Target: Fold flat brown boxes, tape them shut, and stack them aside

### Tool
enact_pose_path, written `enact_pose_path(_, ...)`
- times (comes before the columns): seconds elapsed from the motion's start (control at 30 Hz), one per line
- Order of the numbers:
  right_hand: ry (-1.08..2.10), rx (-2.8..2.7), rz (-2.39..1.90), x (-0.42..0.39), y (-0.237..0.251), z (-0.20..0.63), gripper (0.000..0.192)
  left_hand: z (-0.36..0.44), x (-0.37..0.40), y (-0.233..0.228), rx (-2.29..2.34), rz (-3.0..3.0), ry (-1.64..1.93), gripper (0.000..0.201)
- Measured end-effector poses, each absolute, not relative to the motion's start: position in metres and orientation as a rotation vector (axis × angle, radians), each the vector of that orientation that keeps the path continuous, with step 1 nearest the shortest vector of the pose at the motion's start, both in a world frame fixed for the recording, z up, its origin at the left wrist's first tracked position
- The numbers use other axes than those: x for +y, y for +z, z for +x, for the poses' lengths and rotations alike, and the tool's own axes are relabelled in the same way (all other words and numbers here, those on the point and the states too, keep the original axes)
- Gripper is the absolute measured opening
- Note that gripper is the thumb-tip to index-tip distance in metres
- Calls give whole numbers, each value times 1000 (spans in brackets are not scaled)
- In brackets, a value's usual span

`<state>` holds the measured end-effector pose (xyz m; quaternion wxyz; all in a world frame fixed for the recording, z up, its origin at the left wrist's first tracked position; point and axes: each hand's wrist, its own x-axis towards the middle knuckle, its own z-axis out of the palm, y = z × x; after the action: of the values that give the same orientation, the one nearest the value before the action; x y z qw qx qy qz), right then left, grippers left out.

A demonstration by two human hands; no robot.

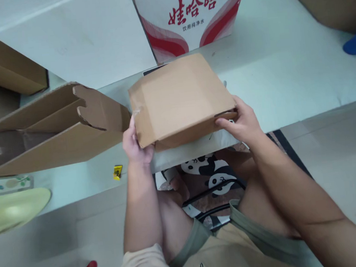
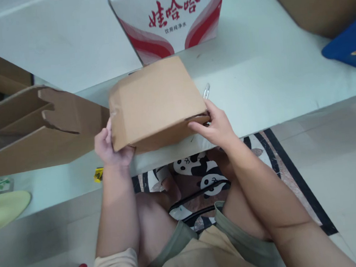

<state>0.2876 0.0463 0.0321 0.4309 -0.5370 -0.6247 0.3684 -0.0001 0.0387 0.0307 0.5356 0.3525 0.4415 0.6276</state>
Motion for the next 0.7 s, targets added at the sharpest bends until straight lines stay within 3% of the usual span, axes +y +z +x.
enact_pose_path(0.17,843,-1519,-1391,44,39,283,55,5,41,24,1202,814,1622,45)
enact_pose_path(0.47,876,-1391,-1275,48,29,287,60,-3,43,24,1271,875,1667,31)
enact_pose_path(0.7,919,-1036,-1284,52,29,289,36,-14,47,14,1317,954,1626,22)
